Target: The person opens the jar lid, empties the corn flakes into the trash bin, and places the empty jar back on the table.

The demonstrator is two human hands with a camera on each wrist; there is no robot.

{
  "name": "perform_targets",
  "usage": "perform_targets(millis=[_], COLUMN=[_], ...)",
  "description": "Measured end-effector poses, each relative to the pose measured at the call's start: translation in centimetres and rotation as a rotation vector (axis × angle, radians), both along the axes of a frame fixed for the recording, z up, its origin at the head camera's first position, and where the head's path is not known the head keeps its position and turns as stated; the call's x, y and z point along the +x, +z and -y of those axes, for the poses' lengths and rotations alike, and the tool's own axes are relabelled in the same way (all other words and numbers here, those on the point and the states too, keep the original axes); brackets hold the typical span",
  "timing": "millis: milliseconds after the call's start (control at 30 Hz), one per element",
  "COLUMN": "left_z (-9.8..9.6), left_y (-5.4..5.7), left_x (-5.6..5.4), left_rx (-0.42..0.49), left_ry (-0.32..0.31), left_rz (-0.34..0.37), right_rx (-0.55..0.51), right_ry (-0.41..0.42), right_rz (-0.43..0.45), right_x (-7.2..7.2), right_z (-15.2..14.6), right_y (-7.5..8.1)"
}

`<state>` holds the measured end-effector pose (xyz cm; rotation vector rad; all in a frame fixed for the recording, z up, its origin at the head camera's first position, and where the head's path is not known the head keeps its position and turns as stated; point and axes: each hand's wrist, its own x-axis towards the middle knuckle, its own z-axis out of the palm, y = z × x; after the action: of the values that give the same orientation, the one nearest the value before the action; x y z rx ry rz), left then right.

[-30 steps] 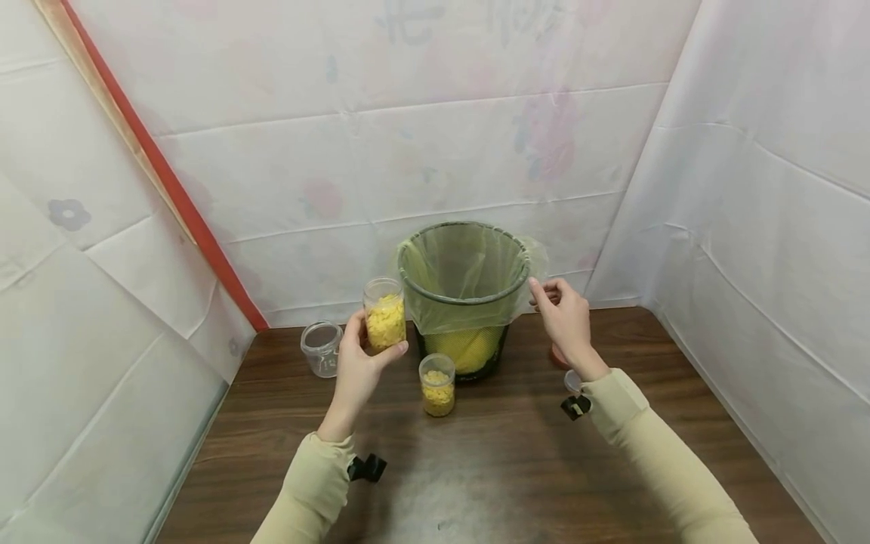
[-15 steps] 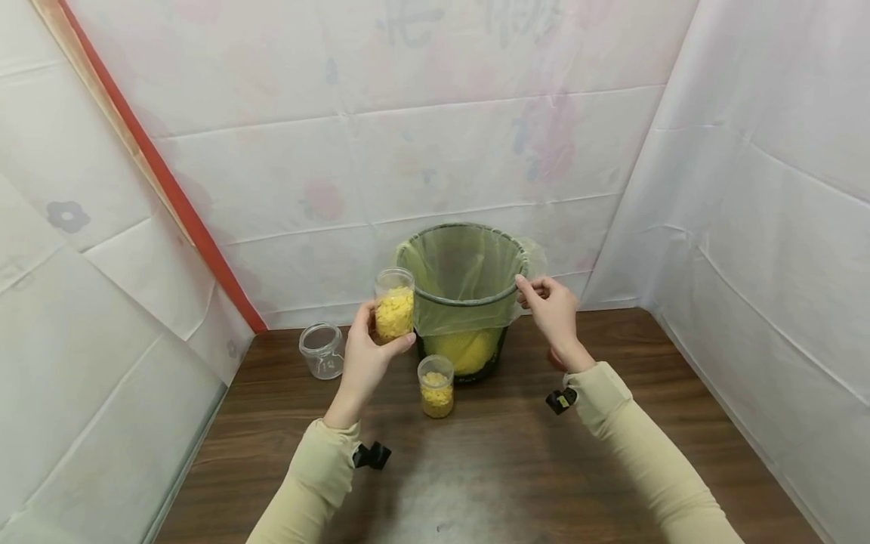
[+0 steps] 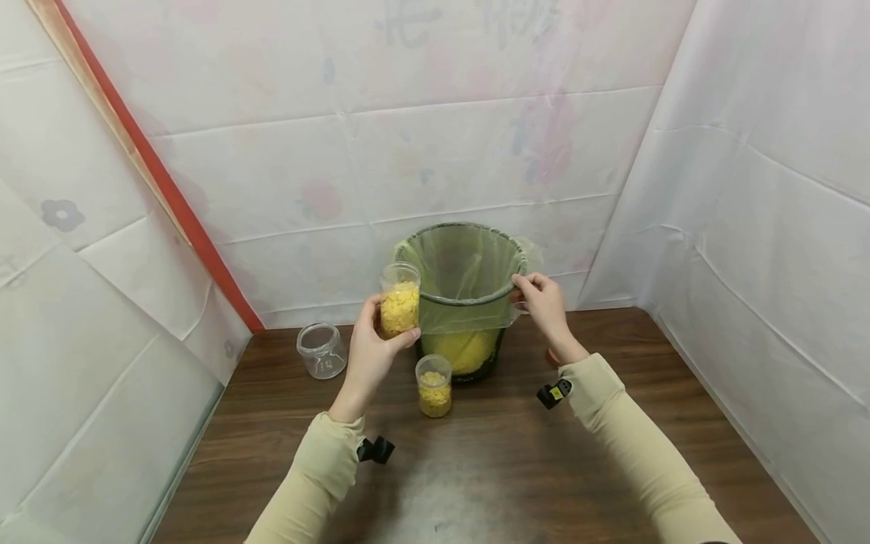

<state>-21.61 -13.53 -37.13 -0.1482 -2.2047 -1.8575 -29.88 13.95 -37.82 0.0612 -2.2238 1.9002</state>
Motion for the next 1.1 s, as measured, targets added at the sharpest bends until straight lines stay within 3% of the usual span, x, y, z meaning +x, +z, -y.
perform_targets(millis=[100,300,467,633,800,1100], left_z=[-0.1,0.0,0.0,-0.2,-0.1,0.0], left_y=[0.2,0.8,1.2,1.8,2.5,3.2], left_x=[-0.1,-0.1,-0.2,-0.4,-0.7,-1.4], left_rx=[-0.001,-0.096,-0.155,-0.186,-0.181,-0.146], left_ry=[0.001,0.066,0.08,0.069,0.077,0.075], left_rz=[-0.016,-0.017,-0.047,-0.062,-0.085,-0.087], right_rx=[-0.072,-0.151,-0.126,-0.118,-0.109,-0.111], right_ry=[0.017,0.036,0.041,0.031,0.009,0.002], right_rz=[0.019,0.031,0.024,0.02,-0.001,-0.028], right_x=[-0.2,-0.2,0.5,0.0,-0.7,-0.9], right_z=[0.2,0.5,0.9,0.8,0.8,1.0], right_y=[0.1,0.7,1.6,0.9,0.0,-0.3])
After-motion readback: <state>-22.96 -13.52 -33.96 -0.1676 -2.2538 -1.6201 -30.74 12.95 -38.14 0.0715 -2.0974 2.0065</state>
